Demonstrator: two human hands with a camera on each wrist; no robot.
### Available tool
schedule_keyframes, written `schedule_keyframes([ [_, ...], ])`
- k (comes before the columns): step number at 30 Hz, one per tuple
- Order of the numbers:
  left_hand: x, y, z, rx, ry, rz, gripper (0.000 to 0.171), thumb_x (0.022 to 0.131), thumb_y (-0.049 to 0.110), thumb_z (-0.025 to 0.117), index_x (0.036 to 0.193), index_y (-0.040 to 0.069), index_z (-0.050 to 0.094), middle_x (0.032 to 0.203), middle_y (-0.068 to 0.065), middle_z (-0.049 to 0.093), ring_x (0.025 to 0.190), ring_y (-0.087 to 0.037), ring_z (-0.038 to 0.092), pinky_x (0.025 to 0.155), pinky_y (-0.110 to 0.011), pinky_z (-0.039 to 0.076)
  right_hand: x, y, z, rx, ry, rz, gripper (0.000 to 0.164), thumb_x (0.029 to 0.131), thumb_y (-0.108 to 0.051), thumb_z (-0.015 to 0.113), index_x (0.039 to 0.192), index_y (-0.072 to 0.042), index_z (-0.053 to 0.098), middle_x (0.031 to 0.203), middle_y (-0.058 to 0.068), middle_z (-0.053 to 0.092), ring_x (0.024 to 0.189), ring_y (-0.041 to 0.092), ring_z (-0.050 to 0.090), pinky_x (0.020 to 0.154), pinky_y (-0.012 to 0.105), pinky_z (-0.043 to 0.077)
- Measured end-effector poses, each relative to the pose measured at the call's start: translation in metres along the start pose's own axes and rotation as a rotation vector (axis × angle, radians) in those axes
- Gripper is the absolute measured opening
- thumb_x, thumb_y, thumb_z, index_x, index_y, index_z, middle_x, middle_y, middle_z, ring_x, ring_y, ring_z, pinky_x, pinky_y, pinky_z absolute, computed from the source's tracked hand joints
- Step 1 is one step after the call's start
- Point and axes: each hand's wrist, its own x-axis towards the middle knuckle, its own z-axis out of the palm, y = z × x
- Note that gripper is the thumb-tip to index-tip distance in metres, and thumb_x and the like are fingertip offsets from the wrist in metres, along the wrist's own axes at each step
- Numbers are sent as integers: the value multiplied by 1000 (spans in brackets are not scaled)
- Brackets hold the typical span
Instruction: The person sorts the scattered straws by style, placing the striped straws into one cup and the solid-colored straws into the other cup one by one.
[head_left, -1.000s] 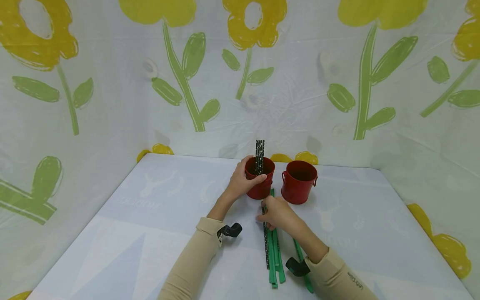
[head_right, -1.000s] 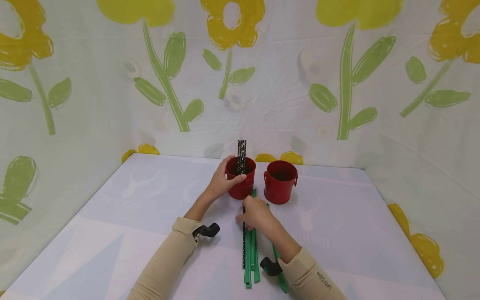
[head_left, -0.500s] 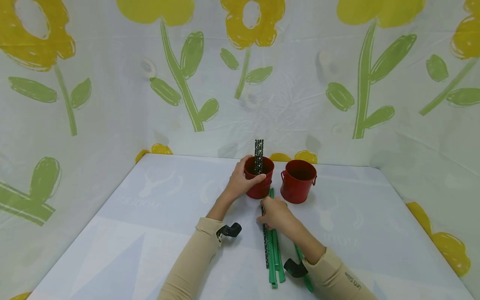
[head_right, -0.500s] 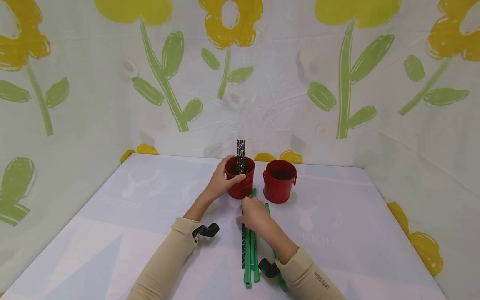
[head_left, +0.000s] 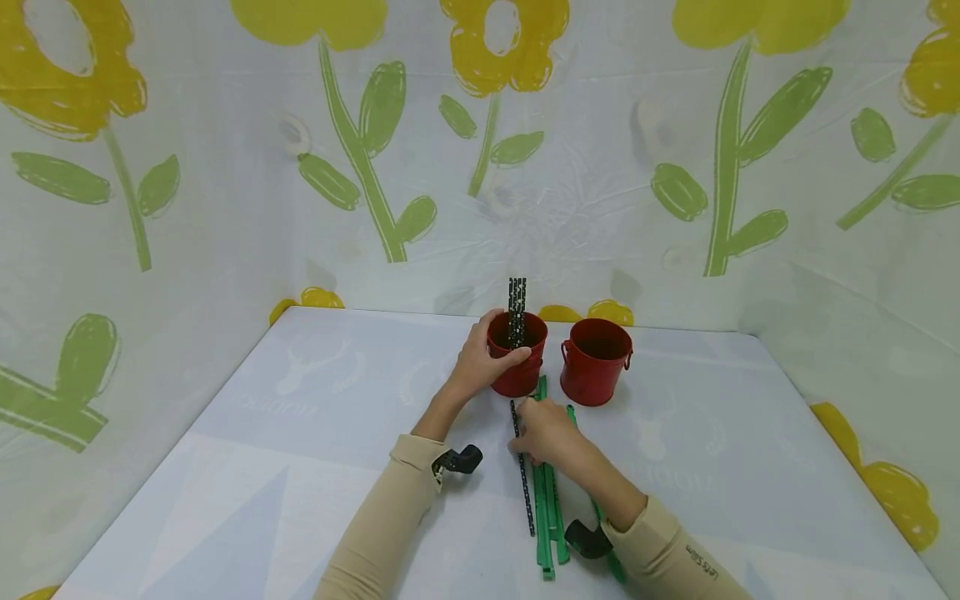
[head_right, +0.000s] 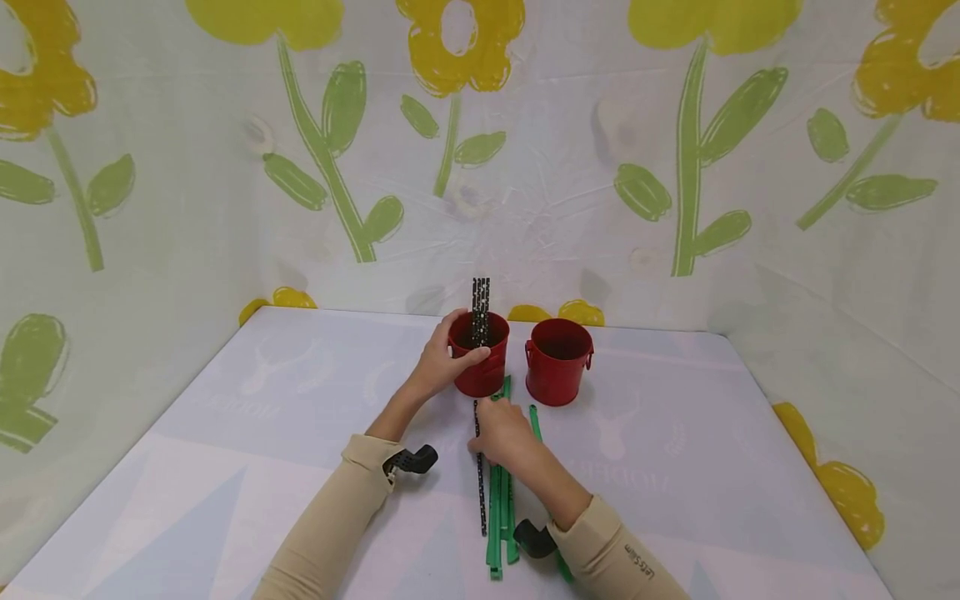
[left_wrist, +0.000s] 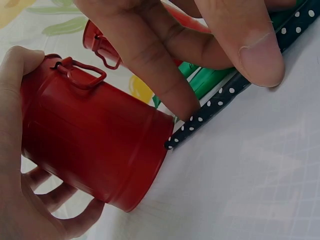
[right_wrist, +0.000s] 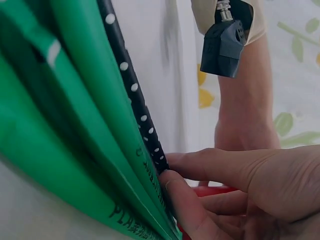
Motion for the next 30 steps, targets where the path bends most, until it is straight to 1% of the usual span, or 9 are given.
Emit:
schedule_keyframes([
  [3, 0, 0, 0, 0, 0, 0, 77, 85, 46, 70, 149, 26, 31, 142, -3, 46, 128, -19, 46, 106, -46, 47, -1, -2, 0, 5, -2, -4, 41, 80, -17, 81, 115, 0, 67, 59, 5, 62, 46, 13, 61, 49, 19, 52],
  [7, 0, 0, -1, 0, 0, -1, 77, 85, 46, 70, 149, 27, 31, 142, -3, 46, 129, -19, 45, 106, -46, 47, -2, -2, -1, 12, -6, -20, 50, 81, -16, 80, 125, 0, 64, 59, 5, 62, 46, 12, 61, 50, 19, 52],
  [11, 0, 1, -1, 3, 3, -3, 78, 84, 46, 70, 149, 27, 31, 142, -3, 46, 129, -19, 46, 106, -47, 47, -2, -2, -1, 16, -21, -34, 51, 82, -15, 79, 128, 0, 62, 60, 4, 62, 47, 12, 61, 50, 19, 52],
  [18, 0, 1, -1, 2, 4, -2, 80, 85, 46, 70, 150, 22, 30, 142, -4, 46, 129, -20, 46, 107, -47, 47, 0, -2, 0, -14, -37, -61, 40, 82, -15, 78, 118, 0, 67, 61, 4, 62, 47, 12, 61, 49, 20, 52],
  [22, 0, 1, -2, -2, 4, 2, 81, 84, 48, 70, 150, 22, 30, 142, -4, 46, 128, -21, 46, 107, -47, 47, 1, -1, 0, -18, -36, -77, 42, 82, -14, 78, 119, 0, 67, 61, 4, 63, 46, 12, 61, 48, 19, 52],
  [25, 0, 1, -1, -9, 2, 5, 83, 84, 52, 70, 150, 23, 31, 141, -5, 47, 127, -21, 47, 106, -49, 46, 1, 1, -1, -6, -40, -93, 45, 82, -14, 79, 123, 0, 65, 67, 5, 67, 47, 11, 61, 49, 20, 52],
  [30, -1, 0, -1, -19, -4, 9, 83, 83, 53, 70, 150, 22, 31, 140, -5, 47, 127, -21, 47, 106, -49, 46, 3, 7, -2, 29, -46, -91, 53, 80, -15, 80, 128, -3, 63, 85, 10, 73, 50, 12, 63, 50, 21, 54],
])
